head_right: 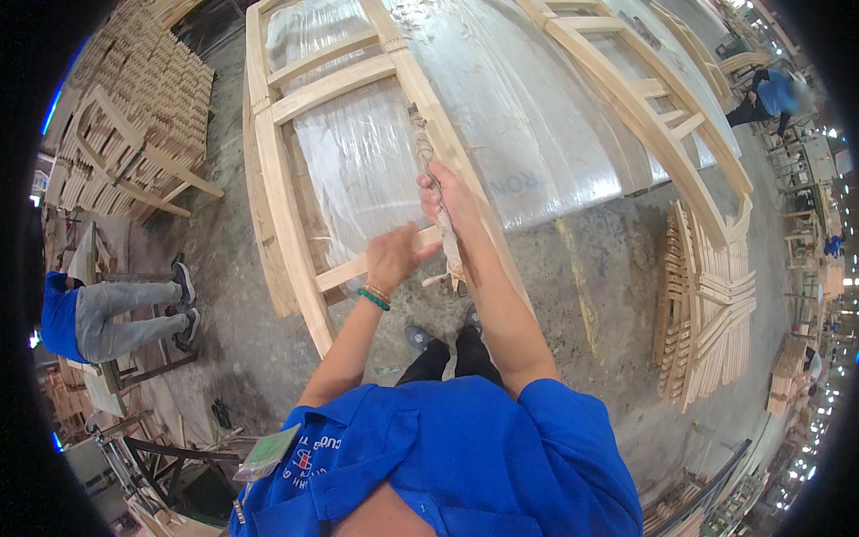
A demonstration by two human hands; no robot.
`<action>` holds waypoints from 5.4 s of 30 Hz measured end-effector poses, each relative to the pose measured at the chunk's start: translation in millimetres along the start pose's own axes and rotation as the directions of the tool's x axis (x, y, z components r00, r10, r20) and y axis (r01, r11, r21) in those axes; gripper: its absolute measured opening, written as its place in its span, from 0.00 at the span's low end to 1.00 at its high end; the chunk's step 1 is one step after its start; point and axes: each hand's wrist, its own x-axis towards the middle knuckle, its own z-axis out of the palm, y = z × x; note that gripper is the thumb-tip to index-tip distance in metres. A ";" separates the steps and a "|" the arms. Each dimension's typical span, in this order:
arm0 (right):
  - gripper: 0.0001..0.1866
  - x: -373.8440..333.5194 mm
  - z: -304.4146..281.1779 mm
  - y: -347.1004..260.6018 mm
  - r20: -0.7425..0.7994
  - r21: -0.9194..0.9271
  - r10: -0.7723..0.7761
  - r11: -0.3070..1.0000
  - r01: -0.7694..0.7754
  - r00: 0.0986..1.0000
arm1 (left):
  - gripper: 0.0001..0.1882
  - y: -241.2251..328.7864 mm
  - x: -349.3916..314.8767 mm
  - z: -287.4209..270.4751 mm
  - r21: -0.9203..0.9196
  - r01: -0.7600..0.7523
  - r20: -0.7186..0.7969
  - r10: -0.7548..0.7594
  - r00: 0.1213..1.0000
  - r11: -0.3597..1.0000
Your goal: The person sands the frame of a wooden chair using a sanding tool. They flip the chair over to sand different sides and then place it on a stack of finished chairs.
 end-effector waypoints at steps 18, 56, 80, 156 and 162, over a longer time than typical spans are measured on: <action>0.03 56.6 36.0 8.9 -0.137 0.058 -0.153 0.985 0.162 0.979 | 0.21 -12.6 -9.2 10.0 -0.146 -0.130 -0.218 0.097 0.971 0.981; 0.21 -151.3 -108.2 -24.2 0.076 0.433 -0.051 0.901 0.013 0.996 | 0.29 3.8 -2.8 -5.1 0.018 -0.004 0.014 0.003 1.000 1.000; 0.14 -230.7 -155.7 -168.7 -0.144 -0.933 0.311 0.273 -0.234 0.939 | 0.17 -121.3 -148.7 -54.1 0.276 0.485 -0.369 -0.375 0.850 0.830; 0.30 207.8 179.2 -53.3 -0.143 -0.155 0.981 -0.152 0.976 0.131 | 0.24 -230.6 -165.0 -62.8 -0.695 0.691 -0.254 -0.967 0.022 0.198; 0.30 213.1 143.8 -33.5 0.036 -0.423 0.999 -0.014 0.906 0.032 | 0.24 -229.8 -162.4 -65.1 -0.667 0.719 -0.274 -0.962 0.006 0.195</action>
